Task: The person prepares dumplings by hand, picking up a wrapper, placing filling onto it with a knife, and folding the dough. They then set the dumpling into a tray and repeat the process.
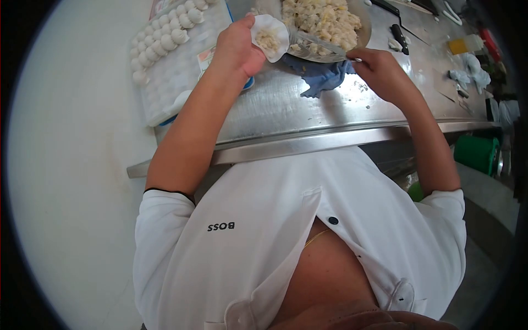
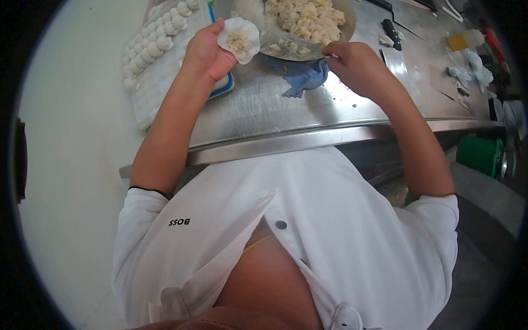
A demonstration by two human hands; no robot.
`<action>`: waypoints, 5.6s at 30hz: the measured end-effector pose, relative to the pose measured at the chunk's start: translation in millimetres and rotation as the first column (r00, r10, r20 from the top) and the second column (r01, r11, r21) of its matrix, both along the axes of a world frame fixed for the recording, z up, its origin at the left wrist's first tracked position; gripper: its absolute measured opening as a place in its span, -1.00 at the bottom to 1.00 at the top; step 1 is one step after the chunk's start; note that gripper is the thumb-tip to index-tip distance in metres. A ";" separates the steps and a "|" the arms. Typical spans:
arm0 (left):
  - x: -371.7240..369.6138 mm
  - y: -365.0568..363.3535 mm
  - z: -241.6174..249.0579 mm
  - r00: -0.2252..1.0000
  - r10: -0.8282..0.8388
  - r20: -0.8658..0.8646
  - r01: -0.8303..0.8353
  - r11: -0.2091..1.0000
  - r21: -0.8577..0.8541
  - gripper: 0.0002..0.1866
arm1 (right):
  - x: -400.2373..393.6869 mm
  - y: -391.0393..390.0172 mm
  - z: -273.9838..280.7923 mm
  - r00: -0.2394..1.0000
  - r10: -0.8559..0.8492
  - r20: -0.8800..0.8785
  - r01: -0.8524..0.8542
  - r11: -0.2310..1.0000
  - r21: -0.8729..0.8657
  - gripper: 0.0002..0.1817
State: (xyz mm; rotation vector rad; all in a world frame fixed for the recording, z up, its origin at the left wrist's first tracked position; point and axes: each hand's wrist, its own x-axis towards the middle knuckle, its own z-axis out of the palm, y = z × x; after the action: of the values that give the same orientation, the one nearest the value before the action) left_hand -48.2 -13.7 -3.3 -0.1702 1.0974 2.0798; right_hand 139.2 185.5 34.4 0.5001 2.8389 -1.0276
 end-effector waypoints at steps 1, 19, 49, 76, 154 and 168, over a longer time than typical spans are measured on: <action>3.0 -0.1 2.5 1.000 -0.020 0.013 0.020 0.998 0.052 -0.54 | -9.4 2.3 -13.2 0.996 0.066 0.059 -0.075 0.984 0.164 -0.74; 19.9 -3.3 28.3 0.995 -0.105 -0.003 0.103 0.973 0.209 -0.51 | -54.9 -65.2 -29.4 0.809 0.251 -0.531 -0.158 0.964 0.216 -0.72; 25.0 -4.7 10.8 0.952 -0.167 -0.258 0.154 0.986 -0.069 -0.71 | -64.9 -40.5 -32.8 0.970 -0.132 -0.204 -0.028 0.773 -0.634 -0.78; 33.1 -3.0 17.7 0.870 -0.349 -0.348 0.238 0.916 -0.323 -0.69 | -61.5 -35.3 -35.3 0.965 0.025 -0.260 -0.138 0.894 -0.426 -0.85; 32.3 -2.9 15.3 0.686 -0.534 -0.494 0.285 0.822 -0.493 -0.72 | -57.8 -37.9 -36.3 0.922 0.058 -0.384 -0.169 0.950 -0.261 -0.83; 34.5 -2.9 17.5 0.734 -0.474 -0.487 0.272 0.861 -0.429 -0.71 | -58.8 -34.0 -37.3 0.910 0.092 -0.403 -0.204 0.948 -0.243 -0.80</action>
State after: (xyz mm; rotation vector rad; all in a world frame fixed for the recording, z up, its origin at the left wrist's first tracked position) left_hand -13.7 -16.6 14.1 0.5366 1.6882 1.5800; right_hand 80.5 151.6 -2.9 0.0503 2.9098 -1.6213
